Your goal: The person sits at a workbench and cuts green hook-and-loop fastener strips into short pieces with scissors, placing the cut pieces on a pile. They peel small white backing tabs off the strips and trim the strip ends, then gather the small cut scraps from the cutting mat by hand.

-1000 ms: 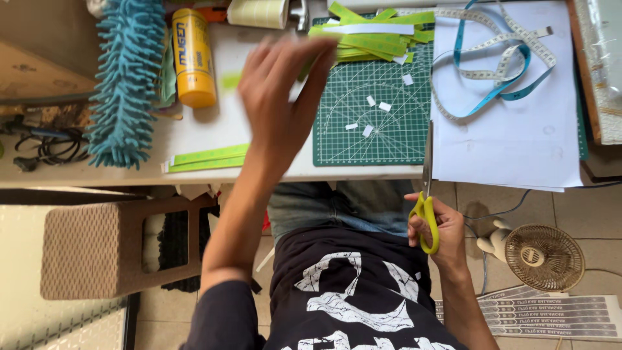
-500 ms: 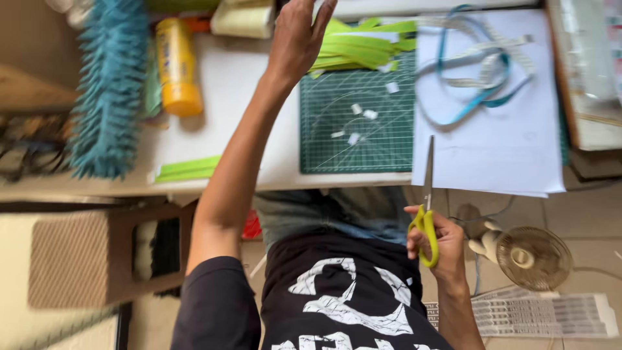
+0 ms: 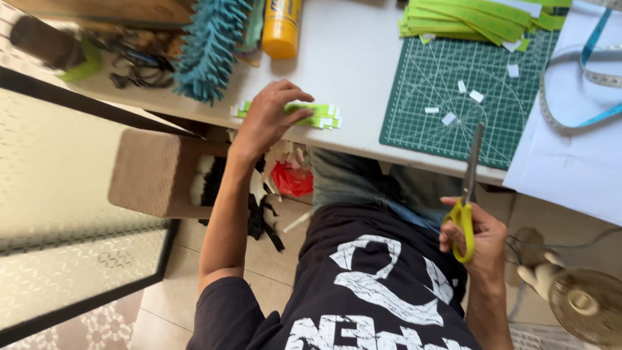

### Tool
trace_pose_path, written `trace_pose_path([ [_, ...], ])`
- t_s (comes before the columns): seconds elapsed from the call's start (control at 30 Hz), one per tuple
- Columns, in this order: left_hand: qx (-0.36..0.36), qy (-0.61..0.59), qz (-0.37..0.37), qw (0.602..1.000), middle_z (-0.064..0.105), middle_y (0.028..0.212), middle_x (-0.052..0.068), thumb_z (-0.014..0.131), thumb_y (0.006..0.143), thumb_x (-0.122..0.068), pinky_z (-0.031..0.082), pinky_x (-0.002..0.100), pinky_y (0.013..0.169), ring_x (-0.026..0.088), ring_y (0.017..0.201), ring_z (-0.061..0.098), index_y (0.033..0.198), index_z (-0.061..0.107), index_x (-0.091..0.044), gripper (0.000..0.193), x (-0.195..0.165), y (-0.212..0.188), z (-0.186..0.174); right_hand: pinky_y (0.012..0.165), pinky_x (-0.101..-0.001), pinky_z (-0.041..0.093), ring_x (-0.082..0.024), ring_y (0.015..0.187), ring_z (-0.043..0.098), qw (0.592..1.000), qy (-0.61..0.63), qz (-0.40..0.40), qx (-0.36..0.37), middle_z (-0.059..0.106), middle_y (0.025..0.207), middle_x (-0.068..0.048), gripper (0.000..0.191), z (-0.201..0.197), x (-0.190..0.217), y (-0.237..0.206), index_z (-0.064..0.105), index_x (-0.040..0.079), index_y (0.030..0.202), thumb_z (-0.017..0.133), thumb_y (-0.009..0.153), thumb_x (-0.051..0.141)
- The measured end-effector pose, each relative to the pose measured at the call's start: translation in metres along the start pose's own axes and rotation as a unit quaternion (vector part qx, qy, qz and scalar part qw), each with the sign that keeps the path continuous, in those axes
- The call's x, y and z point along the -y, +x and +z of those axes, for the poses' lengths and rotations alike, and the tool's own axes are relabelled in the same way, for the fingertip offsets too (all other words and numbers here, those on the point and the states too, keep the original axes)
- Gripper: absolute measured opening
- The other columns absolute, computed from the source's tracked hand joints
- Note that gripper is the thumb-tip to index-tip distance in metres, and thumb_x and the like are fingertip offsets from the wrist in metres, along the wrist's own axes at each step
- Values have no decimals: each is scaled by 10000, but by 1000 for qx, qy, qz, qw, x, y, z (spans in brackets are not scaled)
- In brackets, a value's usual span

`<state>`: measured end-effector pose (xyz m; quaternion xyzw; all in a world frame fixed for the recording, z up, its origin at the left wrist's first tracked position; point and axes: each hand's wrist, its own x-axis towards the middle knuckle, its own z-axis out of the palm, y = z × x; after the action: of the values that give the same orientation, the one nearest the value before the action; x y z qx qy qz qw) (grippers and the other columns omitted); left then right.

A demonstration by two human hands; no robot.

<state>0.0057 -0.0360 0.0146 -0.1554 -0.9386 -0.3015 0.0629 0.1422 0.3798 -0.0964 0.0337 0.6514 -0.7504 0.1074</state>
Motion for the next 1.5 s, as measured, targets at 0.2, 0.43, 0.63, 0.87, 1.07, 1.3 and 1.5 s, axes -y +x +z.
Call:
trace_pose_path([
  [0.2, 38, -24, -53, 998, 677, 937, 72, 818, 871, -214, 484, 409, 847, 263, 949, 603, 1019, 767, -76, 208, 18, -1, 7, 513, -214, 519, -93, 600, 630, 1000, 1, -11, 7, 660, 758, -50, 456, 7, 1, 3, 657, -52, 1279, 780, 887, 146],
  [0.43, 20, -12, 7, 1000, 744, 883, 66, 787, 882, -206, 526, 395, 734, 235, 820, 672, 971, 788, -108, 132, 28, 10, 12, 489, -214, 525, -92, 581, 637, 1000, -16, -1, 13, 666, 737, -55, 468, 15, -1, 2, 670, -45, 1263, 785, 867, 176],
  [0.63, -91, 64, 58, 992, 747, 906, 88, 754, 978, -132, 551, 408, 756, 264, 828, 700, 1009, 748, -47, 91, 27, 2, 34, 479, -214, 522, -91, 573, 636, 1000, -18, 8, 10, 665, 725, -52, 466, 14, 1, 2, 672, -35, 1262, 784, 869, 189],
  [0.87, -104, 70, 61, 990, 780, 891, 93, 756, 933, -108, 582, 371, 703, 239, 744, 742, 993, 766, -64, 74, 15, 0, 42, 462, -215, 508, -93, 547, 623, 1000, -24, 19, -3, 657, 702, -54, 473, 11, 2, 2, 675, -36, 1257, 788, 852, 182],
  [1.07, -118, -14, 20, 993, 781, 932, 95, 777, 913, -89, 613, 334, 710, 220, 815, 771, 999, 759, -53, 95, 6, -4, 41, 469, -212, 495, -92, 535, 614, 1000, -19, 19, 3, 656, 692, -53, 475, 11, 1, 1, 676, -30, 1258, 794, 852, 188],
  [1.3, -171, -37, 18, 984, 759, 960, 169, 646, 1081, -72, 650, 326, 695, 276, 885, 770, 1130, 566, -43, 98, 33, 12, 60, 467, -212, 503, -89, 538, 618, 1000, -19, 20, -2, 657, 692, -48, 477, 10, 6, 2, 678, -21, 1255, 794, 845, 193],
  [1.5, -219, -1, -4, 976, 695, 927, 167, 600, 1125, -118, 603, 349, 633, 253, 792, 728, 1167, 458, -72, 155, 51, 35, 67, 459, -216, 512, -86, 537, 624, 1000, -27, 12, -8, 661, 689, -42, 490, 11, 6, 1, 682, -16, 1251, 796, 837, 220],
])
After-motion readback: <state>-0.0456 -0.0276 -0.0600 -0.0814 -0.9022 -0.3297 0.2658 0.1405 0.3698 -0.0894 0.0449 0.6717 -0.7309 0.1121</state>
